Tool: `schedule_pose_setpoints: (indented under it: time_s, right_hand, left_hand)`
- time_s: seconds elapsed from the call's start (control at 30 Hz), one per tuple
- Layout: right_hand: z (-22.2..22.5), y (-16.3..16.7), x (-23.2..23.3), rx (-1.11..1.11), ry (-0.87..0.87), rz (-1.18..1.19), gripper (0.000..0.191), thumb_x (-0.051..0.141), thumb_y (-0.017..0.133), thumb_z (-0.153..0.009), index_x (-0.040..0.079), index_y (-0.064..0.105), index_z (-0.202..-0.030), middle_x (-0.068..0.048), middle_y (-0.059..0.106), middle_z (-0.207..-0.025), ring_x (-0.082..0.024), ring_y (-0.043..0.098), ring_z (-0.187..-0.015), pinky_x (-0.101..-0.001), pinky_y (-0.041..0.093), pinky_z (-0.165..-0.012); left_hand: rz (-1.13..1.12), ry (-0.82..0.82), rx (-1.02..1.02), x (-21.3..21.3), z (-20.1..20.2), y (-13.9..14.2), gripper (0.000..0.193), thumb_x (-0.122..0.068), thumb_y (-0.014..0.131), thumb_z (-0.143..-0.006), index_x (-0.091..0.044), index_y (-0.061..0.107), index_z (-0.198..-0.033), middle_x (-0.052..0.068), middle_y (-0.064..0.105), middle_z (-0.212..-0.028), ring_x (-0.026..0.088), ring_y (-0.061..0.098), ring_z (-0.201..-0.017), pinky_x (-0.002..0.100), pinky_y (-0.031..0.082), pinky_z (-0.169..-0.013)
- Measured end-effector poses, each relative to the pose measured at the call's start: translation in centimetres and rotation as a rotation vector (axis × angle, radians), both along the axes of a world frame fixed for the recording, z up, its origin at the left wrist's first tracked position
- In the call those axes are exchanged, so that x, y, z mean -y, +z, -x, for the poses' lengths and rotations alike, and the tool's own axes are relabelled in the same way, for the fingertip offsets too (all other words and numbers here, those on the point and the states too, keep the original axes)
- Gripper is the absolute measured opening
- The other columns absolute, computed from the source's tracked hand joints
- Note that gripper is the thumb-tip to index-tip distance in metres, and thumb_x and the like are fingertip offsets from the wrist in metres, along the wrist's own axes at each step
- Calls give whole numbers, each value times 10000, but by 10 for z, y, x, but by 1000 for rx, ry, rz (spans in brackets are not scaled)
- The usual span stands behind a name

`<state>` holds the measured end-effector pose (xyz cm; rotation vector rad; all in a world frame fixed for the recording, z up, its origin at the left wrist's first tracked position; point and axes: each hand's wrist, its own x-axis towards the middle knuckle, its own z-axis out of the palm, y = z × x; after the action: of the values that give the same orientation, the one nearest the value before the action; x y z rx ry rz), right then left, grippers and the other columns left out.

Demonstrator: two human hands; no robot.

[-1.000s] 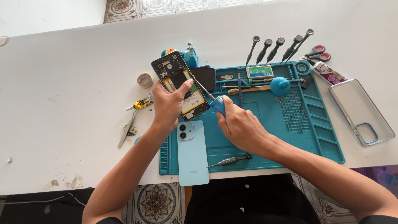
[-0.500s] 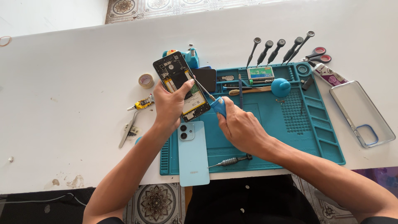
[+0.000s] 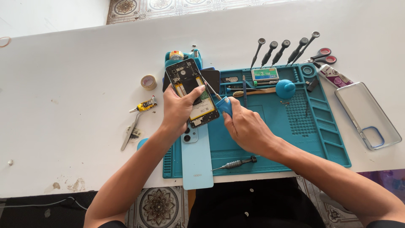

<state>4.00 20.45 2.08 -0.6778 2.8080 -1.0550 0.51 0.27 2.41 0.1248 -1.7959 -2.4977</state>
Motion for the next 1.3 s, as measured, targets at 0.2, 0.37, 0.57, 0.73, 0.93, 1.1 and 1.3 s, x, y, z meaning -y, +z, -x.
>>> schedule_pose_setpoints:
  time_s: [0.2, 0.37, 0.57, 0.73, 0.93, 1.1, 1.3]
  right_hand:
    - [-2, 0, -1, -31, 2, 48, 441, 242, 440, -1042, -112, 413, -1302, -166, 626, -651, -306, 650, -485, -444, 502, -459]
    - [-4, 1, -5, -26, -14, 130, 442, 245, 422, -1046, -89, 409, -1335, -141, 620, -629, -281, 647, -478, -414, 501, -454]
    - [0, 1, -8, -85, -27, 183, 445, 250, 473, -1054, -79, 432, -1351, -136, 627, -667, -253, 652, -548, -394, 490, -518]
    - [2, 6, -8, 125, -98, 169, 506, 254, 500, -989, -41, 429, -1393, -135, 649, -671, -212, 657, -517, -362, 520, -492]
    - [6, 9, -8, 250, -72, 152, 566, 276, 492, -993, 0, 380, -1475, -74, 681, -764, -149, 644, -531, -322, 554, -485]
    - [5, 8, -10, 299, -17, 141, 541, 306, 469, -1012, 48, 412, -1484, -80, 644, -754, -145, 614, -539, -330, 532, -474]
    - [3, 7, -10, 268, 1, 72, 556, 322, 474, -1000, 49, 401, -1478, -107, 641, -730, -186, 613, -542, -359, 506, -502]
  left_hand:
    - [39, -22, -15, -1, -4, 5, 263, -39, 765, -856, -1, 598, -1056, 115, 741, -974, 162, 766, -811, 322, 695, -709]
    - [-34, -57, -29, 1, -7, 11, 264, -42, 756, -869, 10, 622, -1091, 136, 758, -1039, 161, 771, -845, 321, 692, -741]
    - [-126, -89, 28, 7, -6, 14, 280, -48, 737, -866, 13, 620, -1113, 146, 757, -1078, 177, 767, -864, 348, 686, -746]
    - [-213, -132, 59, 13, -3, 8, 308, -75, 734, -857, 21, 625, -1130, 131, 746, -1074, 182, 756, -869, 365, 689, -735]
    - [-297, -103, 140, 19, 7, -1, 319, -85, 744, -852, 28, 625, -1126, 140, 735, -1065, 206, 770, -878, 371, 695, -735]
    - [-260, -32, 178, 18, 10, -4, 337, -38, 749, -842, 15, 553, -1111, 134, 712, -1015, 225, 770, -856, 380, 699, -690]
    - [-78, 122, 3, 15, 8, -1, 376, 10, 756, -837, -15, 492, -1103, 143, 711, -1002, 216, 773, -847, 370, 711, -697]
